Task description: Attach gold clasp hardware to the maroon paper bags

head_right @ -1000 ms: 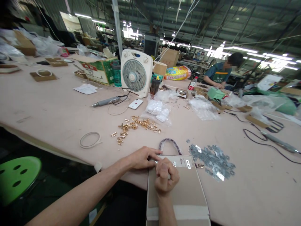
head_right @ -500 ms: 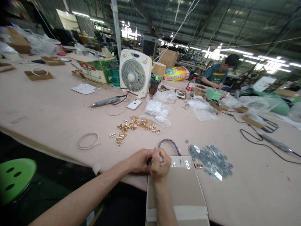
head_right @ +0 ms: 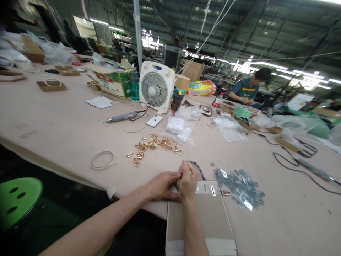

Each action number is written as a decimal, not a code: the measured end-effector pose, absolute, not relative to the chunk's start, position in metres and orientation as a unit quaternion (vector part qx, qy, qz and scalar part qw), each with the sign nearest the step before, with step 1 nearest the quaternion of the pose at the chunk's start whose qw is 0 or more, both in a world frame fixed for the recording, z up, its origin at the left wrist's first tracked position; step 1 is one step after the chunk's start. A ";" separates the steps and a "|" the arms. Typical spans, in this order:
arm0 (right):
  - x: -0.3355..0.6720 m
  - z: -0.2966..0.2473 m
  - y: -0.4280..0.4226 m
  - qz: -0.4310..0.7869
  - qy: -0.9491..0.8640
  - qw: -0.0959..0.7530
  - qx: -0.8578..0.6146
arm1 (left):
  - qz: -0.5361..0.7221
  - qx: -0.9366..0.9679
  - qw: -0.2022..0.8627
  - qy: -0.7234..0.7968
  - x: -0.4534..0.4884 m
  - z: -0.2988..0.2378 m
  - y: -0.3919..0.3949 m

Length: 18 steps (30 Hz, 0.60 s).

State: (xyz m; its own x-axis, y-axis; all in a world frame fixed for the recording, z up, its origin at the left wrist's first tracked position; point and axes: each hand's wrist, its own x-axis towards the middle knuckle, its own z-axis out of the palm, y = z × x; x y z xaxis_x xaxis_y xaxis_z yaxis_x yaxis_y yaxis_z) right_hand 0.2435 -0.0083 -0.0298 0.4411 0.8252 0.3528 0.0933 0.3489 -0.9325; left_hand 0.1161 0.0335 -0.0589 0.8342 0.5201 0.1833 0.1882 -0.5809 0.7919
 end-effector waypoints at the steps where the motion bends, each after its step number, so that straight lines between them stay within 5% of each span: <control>1: 0.243 -0.031 -0.007 0.266 -0.457 0.672 -0.518 | 0.198 0.866 0.410 0.208 0.116 -0.058 0.033; 8: 0.242 -0.043 -0.021 0.225 -0.513 0.623 -0.546 | 0.210 0.863 0.410 0.210 0.117 -0.055 0.030; 18: 0.236 -0.004 -0.041 0.260 -0.457 0.781 -0.338 | 0.231 0.869 0.418 0.133 0.112 -0.047 0.035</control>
